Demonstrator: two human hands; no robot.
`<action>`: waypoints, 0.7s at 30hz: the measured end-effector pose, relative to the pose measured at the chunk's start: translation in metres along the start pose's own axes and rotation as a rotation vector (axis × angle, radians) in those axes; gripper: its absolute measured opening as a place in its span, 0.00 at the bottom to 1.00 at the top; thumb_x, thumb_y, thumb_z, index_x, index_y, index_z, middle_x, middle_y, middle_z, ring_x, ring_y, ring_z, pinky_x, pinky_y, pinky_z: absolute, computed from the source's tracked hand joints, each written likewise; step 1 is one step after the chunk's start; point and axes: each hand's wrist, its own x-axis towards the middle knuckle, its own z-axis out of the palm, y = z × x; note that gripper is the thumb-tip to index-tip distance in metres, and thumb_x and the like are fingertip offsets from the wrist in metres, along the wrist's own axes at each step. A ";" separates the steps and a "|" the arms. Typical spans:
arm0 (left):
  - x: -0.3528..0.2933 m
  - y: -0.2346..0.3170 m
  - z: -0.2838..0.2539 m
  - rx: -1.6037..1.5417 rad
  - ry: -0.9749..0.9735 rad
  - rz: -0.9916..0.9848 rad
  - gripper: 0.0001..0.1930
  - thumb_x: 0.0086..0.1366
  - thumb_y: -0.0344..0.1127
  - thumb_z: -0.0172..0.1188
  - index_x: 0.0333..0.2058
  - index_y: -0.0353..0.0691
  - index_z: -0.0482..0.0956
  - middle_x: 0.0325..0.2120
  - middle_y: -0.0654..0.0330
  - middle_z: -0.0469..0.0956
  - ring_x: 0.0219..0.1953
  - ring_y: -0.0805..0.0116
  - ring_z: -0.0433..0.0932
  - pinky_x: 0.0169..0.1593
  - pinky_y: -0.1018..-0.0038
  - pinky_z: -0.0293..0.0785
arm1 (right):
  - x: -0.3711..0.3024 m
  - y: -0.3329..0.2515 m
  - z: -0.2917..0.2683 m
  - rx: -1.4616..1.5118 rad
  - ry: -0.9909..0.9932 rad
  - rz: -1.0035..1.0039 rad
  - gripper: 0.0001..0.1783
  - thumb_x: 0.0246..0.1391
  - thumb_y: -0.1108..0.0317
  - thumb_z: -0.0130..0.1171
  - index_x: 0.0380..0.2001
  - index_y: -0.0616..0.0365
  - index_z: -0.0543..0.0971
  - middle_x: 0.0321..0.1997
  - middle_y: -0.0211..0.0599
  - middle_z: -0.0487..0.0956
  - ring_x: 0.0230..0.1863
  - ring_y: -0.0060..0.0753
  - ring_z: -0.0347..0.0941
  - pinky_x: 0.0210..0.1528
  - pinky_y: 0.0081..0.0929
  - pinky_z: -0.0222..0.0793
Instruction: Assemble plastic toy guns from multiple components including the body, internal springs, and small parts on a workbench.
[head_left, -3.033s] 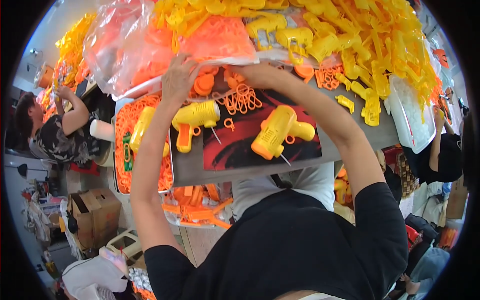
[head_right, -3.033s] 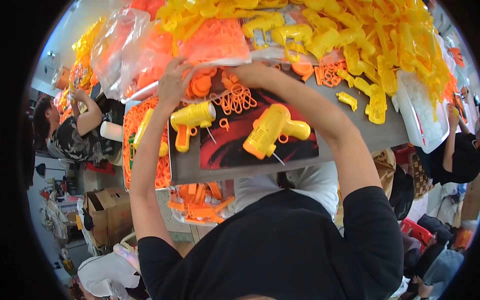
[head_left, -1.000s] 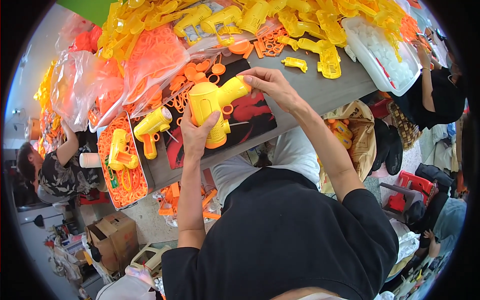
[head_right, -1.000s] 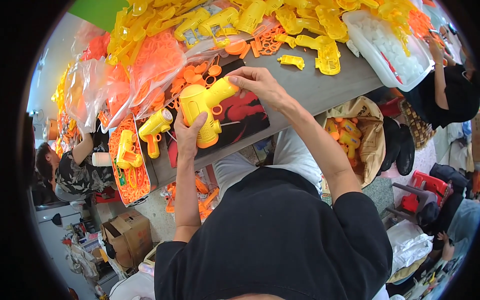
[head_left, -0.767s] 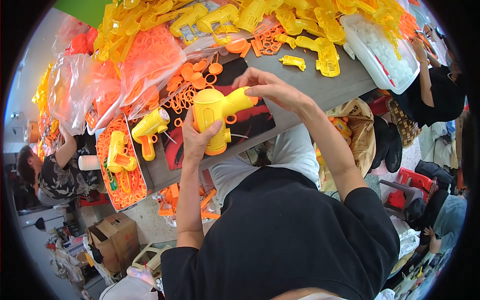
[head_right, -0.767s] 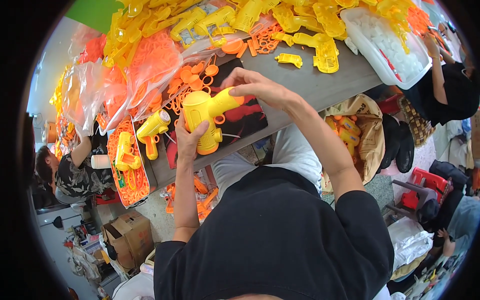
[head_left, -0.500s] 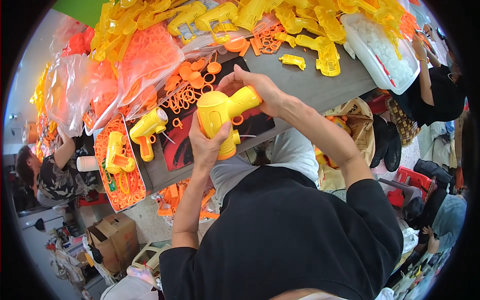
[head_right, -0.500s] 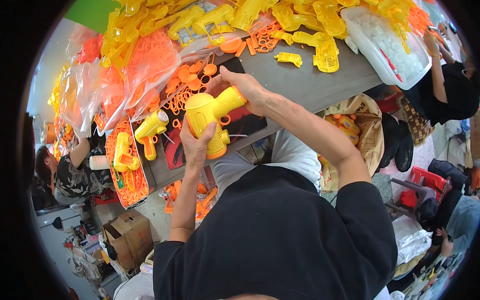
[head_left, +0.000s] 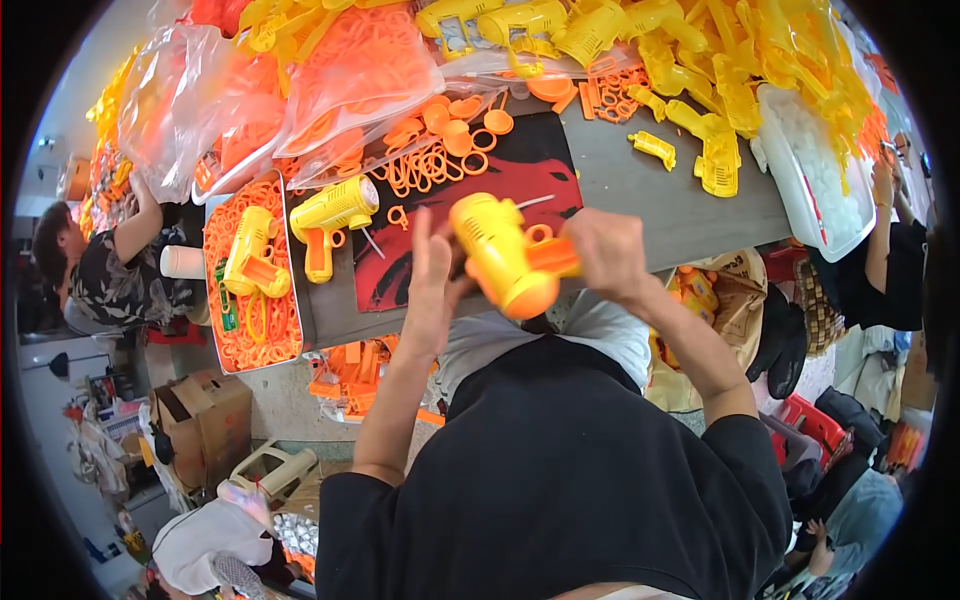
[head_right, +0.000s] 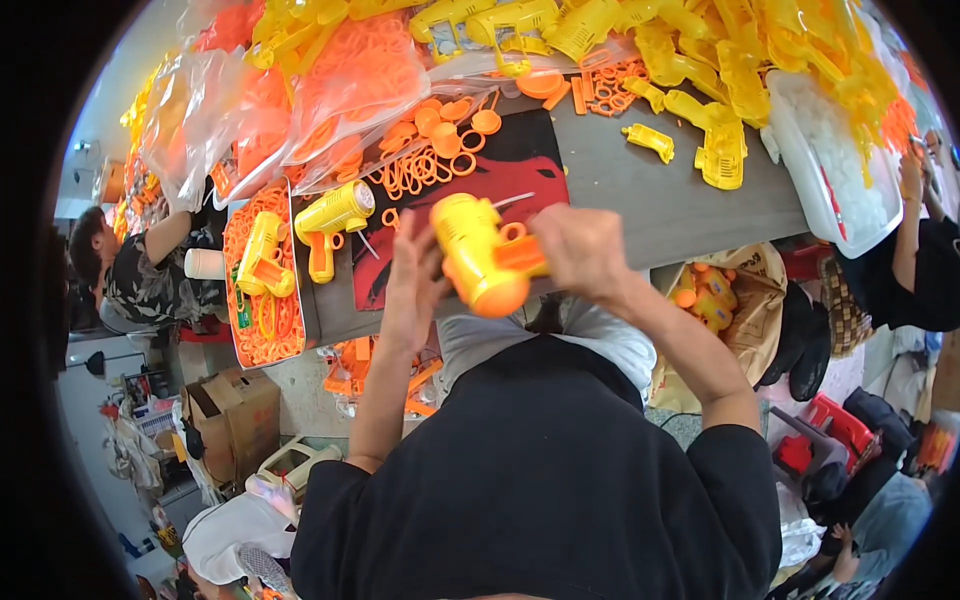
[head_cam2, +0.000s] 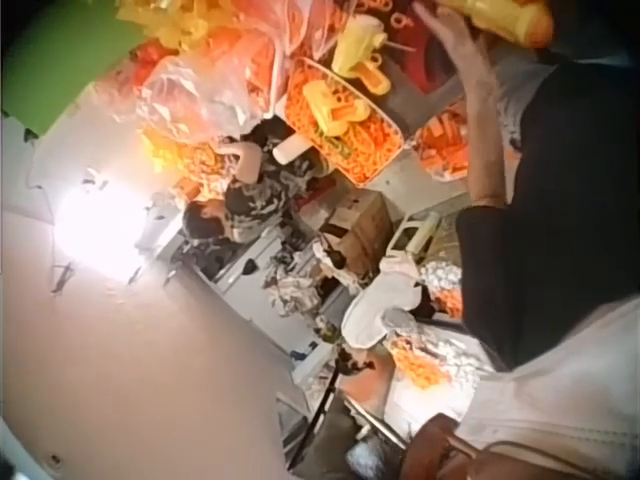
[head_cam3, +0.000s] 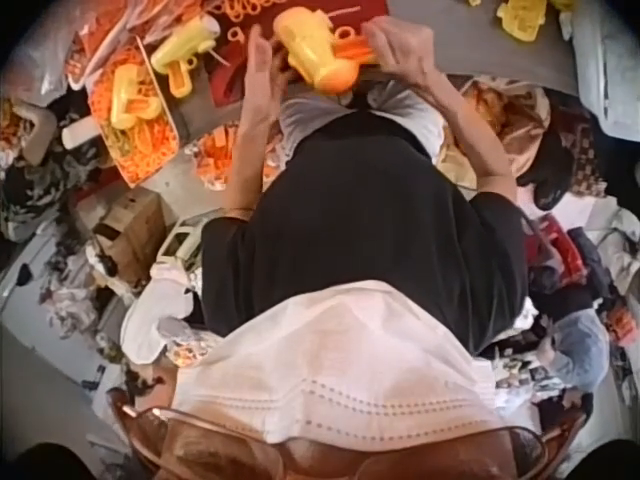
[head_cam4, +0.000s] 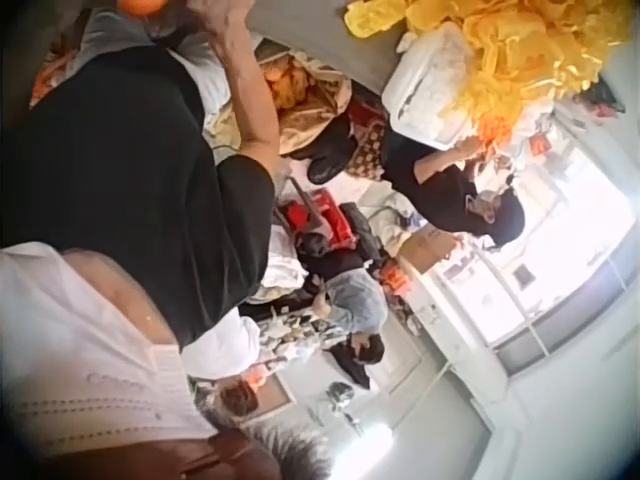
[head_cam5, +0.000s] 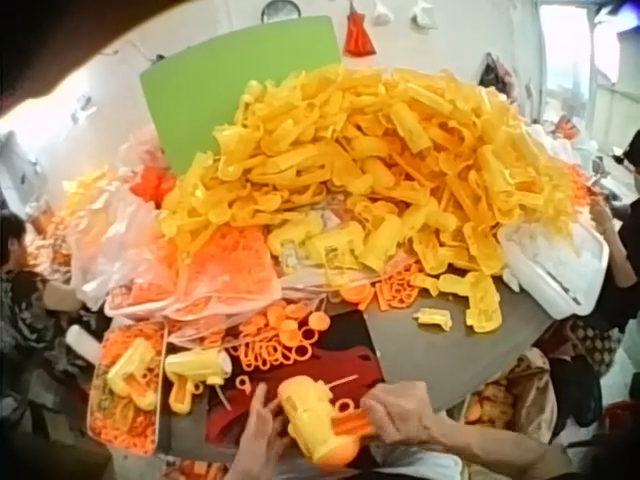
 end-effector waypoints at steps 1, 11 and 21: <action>-0.002 0.005 -0.001 -0.176 -0.015 -0.270 0.37 0.65 0.40 0.64 0.67 0.39 0.54 0.61 0.52 0.65 0.61 0.64 0.69 0.59 0.65 0.70 | 0.001 -0.014 0.005 0.089 -0.084 0.025 0.06 0.54 0.70 0.54 0.26 0.59 0.76 0.22 0.41 0.72 0.21 0.40 0.73 0.25 0.32 0.69; -0.010 0.009 -0.041 -0.108 0.218 0.099 0.24 0.64 0.26 0.62 0.58 0.38 0.68 0.47 0.58 0.77 0.44 0.68 0.80 0.49 0.70 0.80 | 0.057 0.054 0.108 -0.002 -0.313 0.185 0.11 0.56 0.67 0.61 0.39 0.63 0.75 0.44 0.45 0.73 0.48 0.51 0.73 0.48 0.40 0.71; 0.014 0.011 -0.021 0.033 0.210 0.198 0.32 0.58 0.23 0.68 0.60 0.38 0.65 0.46 0.59 0.77 0.44 0.72 0.79 0.49 0.75 0.78 | 0.051 0.026 0.072 1.340 -0.258 0.918 0.11 0.67 0.67 0.54 0.47 0.60 0.71 0.54 0.38 0.74 0.52 0.34 0.76 0.53 0.30 0.74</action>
